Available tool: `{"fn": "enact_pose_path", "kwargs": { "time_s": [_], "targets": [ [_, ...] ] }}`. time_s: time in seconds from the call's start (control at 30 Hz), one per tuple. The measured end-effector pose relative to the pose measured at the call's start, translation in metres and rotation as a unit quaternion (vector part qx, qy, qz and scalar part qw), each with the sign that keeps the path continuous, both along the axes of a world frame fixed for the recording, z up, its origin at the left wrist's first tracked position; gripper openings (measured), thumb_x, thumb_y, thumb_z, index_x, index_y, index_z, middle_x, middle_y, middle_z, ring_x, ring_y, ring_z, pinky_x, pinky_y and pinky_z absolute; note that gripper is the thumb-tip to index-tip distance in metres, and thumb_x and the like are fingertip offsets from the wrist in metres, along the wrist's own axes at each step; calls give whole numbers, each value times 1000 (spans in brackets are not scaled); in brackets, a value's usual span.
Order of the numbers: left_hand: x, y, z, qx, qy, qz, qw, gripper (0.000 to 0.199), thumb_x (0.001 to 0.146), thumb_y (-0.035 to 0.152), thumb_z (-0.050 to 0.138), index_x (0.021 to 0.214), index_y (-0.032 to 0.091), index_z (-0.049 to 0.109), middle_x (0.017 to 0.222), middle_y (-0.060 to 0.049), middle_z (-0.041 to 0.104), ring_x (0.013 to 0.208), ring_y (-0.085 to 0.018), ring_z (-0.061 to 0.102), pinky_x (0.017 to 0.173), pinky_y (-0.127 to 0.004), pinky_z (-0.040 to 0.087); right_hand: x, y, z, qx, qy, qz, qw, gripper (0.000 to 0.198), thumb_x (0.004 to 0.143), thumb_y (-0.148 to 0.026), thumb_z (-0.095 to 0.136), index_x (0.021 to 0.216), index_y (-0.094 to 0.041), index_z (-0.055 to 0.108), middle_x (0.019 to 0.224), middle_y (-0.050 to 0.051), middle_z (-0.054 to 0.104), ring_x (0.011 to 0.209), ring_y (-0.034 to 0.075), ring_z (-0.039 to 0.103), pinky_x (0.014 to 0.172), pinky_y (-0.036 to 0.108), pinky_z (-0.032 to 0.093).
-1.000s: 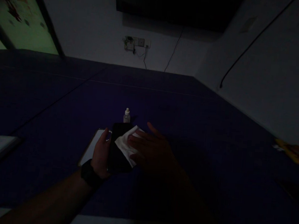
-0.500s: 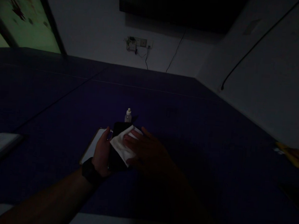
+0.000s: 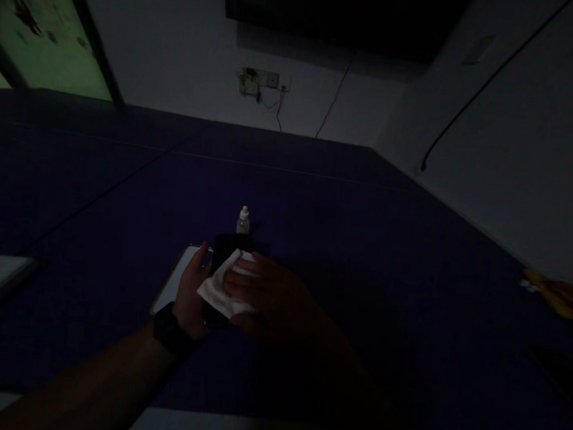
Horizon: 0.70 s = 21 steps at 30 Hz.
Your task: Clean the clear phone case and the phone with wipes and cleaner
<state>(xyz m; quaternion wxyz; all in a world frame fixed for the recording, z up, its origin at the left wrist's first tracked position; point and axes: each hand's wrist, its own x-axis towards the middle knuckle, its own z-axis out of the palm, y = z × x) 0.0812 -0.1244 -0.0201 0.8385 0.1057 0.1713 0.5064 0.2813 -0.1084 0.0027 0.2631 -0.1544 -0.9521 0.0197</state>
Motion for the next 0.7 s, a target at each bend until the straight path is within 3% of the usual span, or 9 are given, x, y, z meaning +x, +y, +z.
{"fn": "enact_pose_path", "kwargs": {
  "time_s": [0.17, 0.33, 0.4, 0.47, 0.57, 0.7],
  "targets": [
    [6, 2, 2, -3, 6, -3, 1000, 72, 103, 66, 42, 146, 13, 65, 120, -17, 79, 113, -35, 75, 104, -47, 54, 3, 3, 1, 48, 36, -97, 994, 38, 109, -30, 51, 139, -16, 70, 135, 13, 78, 135, 27, 70, 125, 51, 48],
    [7, 0, 6, -14, 14, -8, 1000, 73, 103, 67, 42, 145, 14, 66, 120, -17, 80, 112, -36, 75, 102, -48, 55, 4, 3, -2, 37, 45, -34, 998, 34, 108, -30, 53, 132, -20, 74, 126, 8, 83, 133, 24, 71, 127, 51, 46],
    [7, -1, 8, -13, 13, -13, 1000, 74, 103, 68, 41, 147, 15, 65, 122, -17, 79, 113, -37, 75, 103, -49, 55, 5, 3, -2, 30, 51, -49, 997, 32, 109, -27, 52, 130, -23, 75, 121, 6, 84, 130, 23, 73, 128, 52, 44],
    [7, -2, 9, -18, 9, -9, 1000, 75, 104, 69, 37, 148, 14, 64, 123, -17, 79, 114, -37, 75, 104, -48, 54, 3, 3, -2, 21, 40, -70, 997, 37, 108, -36, 55, 138, -22, 71, 133, 10, 80, 137, 26, 68, 128, 55, 43],
    [8, -1, 9, -36, 5, 16, 999, 75, 106, 67, 34, 149, 13, 62, 122, -17, 80, 114, -35, 75, 105, -46, 54, 0, 4, -3, 5, 11, -53, 999, 62, 103, -56, 63, 149, -15, 62, 149, 16, 69, 149, 32, 57, 128, 55, 44],
    [11, 0, 9, -41, 7, 24, 999, 69, 107, 63, 35, 146, 14, 64, 112, -15, 81, 111, -34, 76, 105, -46, 54, 4, 8, -5, -1, 29, -40, 999, 43, 107, -39, 63, 143, -16, 67, 140, 14, 76, 145, 27, 61, 124, 48, 50]
  ]
}}
